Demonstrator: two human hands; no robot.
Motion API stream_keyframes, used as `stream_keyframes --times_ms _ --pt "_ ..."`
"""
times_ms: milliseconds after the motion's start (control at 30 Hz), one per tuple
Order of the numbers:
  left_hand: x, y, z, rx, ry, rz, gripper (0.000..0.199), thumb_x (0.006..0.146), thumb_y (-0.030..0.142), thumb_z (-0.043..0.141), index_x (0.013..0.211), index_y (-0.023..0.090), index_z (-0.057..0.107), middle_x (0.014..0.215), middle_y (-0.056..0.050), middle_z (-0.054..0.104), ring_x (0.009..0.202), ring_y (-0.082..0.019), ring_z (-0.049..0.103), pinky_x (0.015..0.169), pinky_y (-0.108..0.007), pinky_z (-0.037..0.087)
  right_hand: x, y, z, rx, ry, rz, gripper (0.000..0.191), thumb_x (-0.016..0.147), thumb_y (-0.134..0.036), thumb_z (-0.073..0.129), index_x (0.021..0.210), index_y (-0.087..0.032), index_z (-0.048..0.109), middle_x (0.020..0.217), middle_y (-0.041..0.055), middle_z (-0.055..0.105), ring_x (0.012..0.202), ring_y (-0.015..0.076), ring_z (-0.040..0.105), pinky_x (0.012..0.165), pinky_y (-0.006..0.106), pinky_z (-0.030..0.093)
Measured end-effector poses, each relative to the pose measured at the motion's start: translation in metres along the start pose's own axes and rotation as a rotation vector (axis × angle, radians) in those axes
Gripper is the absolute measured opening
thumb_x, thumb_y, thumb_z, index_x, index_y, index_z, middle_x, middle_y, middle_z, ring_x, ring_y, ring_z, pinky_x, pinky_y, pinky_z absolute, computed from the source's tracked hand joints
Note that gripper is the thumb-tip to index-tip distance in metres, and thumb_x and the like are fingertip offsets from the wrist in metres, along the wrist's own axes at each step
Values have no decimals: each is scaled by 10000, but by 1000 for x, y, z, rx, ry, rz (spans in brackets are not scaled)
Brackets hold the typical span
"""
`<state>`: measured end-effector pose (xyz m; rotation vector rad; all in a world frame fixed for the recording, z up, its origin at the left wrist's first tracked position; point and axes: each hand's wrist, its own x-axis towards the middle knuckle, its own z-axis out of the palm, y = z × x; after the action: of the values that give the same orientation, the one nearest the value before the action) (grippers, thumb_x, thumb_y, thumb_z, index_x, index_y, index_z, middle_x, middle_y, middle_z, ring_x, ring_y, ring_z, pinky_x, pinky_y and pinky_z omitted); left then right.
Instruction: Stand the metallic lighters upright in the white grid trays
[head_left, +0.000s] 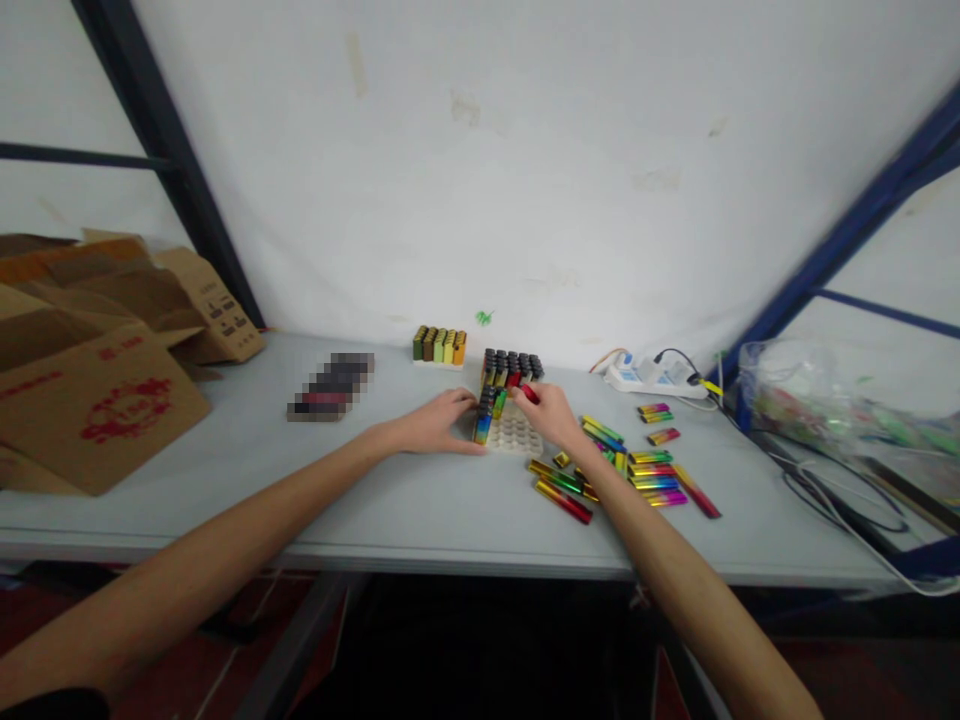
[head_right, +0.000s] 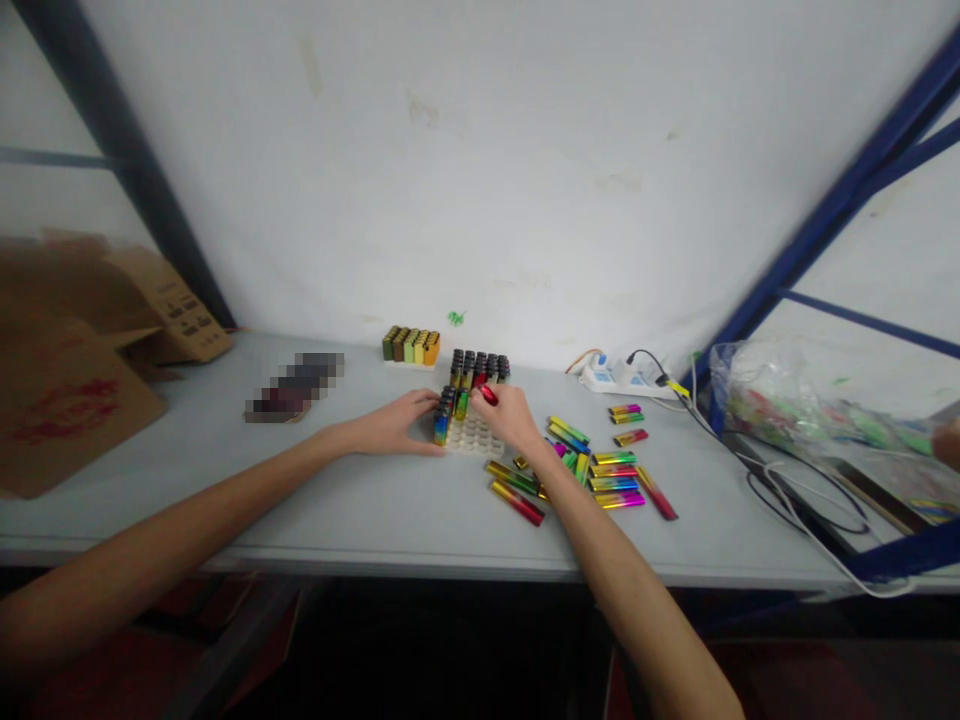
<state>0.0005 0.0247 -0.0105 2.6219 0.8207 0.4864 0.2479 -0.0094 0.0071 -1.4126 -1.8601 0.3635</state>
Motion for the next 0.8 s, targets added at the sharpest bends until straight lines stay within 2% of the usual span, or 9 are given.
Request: stream_keyframes --times_ms 100,200,400,533,633,800 --pt "0 0 0 -2 6 0 778 814 721 742 1321 142 629 1410 -187 585 1329 -370 542 1171 -464 421 -2 0 -2 24 26 -36 442 960 -619 503 758 -227 481 631 -43 477 615 143 437 610 271 311" --pt "0 -1 1 -10 7 0 792 814 730 733 1348 157 617 1418 -177 585 1327 -367 545 1167 -467 422 -2 2 -4 53 27 -37 391 1022 -609 442 929 -238 519 704 -36 574 647 164 521 654 272 377" --pt "-1 -2 1 -2 12 7 784 815 729 735 1354 169 627 1410 -167 594 1323 -364 552 1158 -454 425 1 1 -9 -116 53 -219 507 1053 -617 396 730 -235 475 774 39 599 775 191 552 707 292 403" --pt "0 -2 1 12 -4 -9 788 820 716 740 1357 153 621 1426 -178 582 1340 -359 541 1170 -441 414 -1 -3 -12 -83 -74 -173 512 1046 -625 435 726 -229 491 646 -6 592 606 151 521 627 277 371" --pt "0 -1 1 13 -2 -10 797 812 718 746 1346 140 625 1420 -187 584 1344 -365 539 1174 -439 412 -3 -5 -11 -28 -170 -141 521 1035 -648 455 744 -224 535 637 -1 654 580 149 574 612 264 394" --pt "0 -2 1 1 21 16 778 810 738 736 1329 166 639 1402 -175 605 1315 -377 558 1151 -478 437 -1 -3 -12 -43 -191 -149 483 1028 -612 524 758 -216 586 662 16 709 606 160 639 620 249 430"
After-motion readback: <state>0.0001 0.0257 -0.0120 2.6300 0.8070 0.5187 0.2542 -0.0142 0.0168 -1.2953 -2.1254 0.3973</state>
